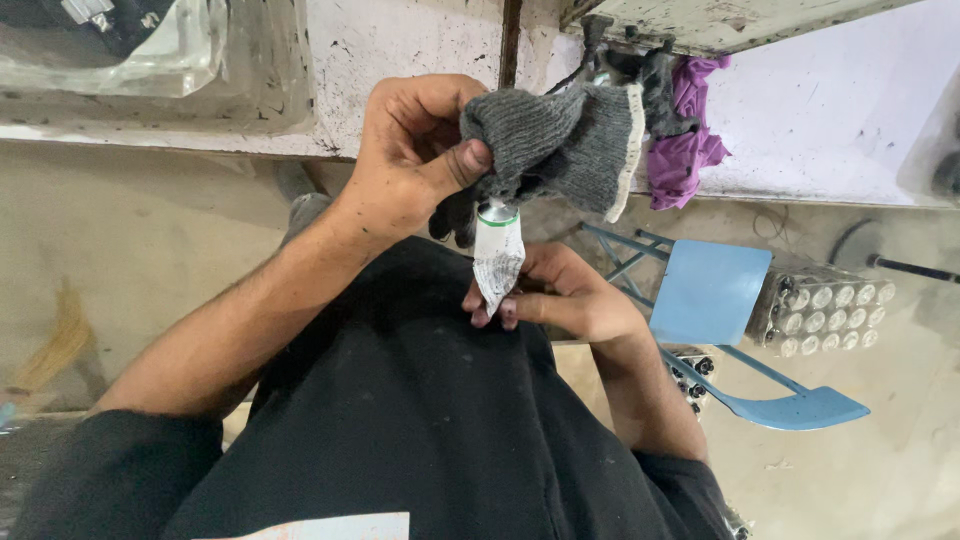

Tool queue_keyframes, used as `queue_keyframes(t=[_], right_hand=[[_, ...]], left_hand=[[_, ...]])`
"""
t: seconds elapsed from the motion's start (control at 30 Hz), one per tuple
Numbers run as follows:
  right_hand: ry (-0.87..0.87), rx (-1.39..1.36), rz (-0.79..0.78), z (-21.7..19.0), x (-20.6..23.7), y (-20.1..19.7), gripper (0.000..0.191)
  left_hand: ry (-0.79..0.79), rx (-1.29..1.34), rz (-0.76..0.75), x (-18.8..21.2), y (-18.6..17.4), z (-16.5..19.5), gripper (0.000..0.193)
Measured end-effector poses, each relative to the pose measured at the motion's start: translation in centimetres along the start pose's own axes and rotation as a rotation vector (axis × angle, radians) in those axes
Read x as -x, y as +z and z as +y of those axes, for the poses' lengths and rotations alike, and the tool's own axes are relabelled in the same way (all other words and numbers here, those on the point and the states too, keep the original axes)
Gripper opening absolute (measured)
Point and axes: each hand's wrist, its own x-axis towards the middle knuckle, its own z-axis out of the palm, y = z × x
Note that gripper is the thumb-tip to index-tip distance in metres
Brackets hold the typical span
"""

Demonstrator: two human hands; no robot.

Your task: The person sits at a workbench with trays of black rotor-like parts. They pick up one part at a time, hold it in one hand, and squeeze adhesive from a tube onto the part, briefly wiping the tube with a cloth, then place the part back into the tray and repeat with other parts.

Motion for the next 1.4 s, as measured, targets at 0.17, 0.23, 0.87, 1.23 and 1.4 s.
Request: queue_keyframes(t=[0.17,0.23,0.87,1.23,1.4], right_hand=[[-0.036,-0.029,0.014,0.7,0.3,-0.3,0.023],[-0.041,-0.022,0.02,1.2,0.5,-0.6,0.021],[-0.143,0.16,0.516,3.6,0.6,2.5,0.038],[-0.313,0.321,0.534,0.6,0.5,2.8,0.048],[-0.307,0.486,0.756,2.2,-1.0,2.8,0.045]], left_hand=[[-0.027,0.011,0.026,-0.1,0.2,0.1,0.025],[-0.032,0.009,0.033,0.0,0.3,0.2,0.024],[0.037,-0.014,0.045,-0.7,1.5,-0.9,0.02],[0.04,-0.076,0.081,-0.6,2.7,-0.4,0.014],[0.029,-0.132,0.186,-0.2,2.8,-0.1,0.01]])
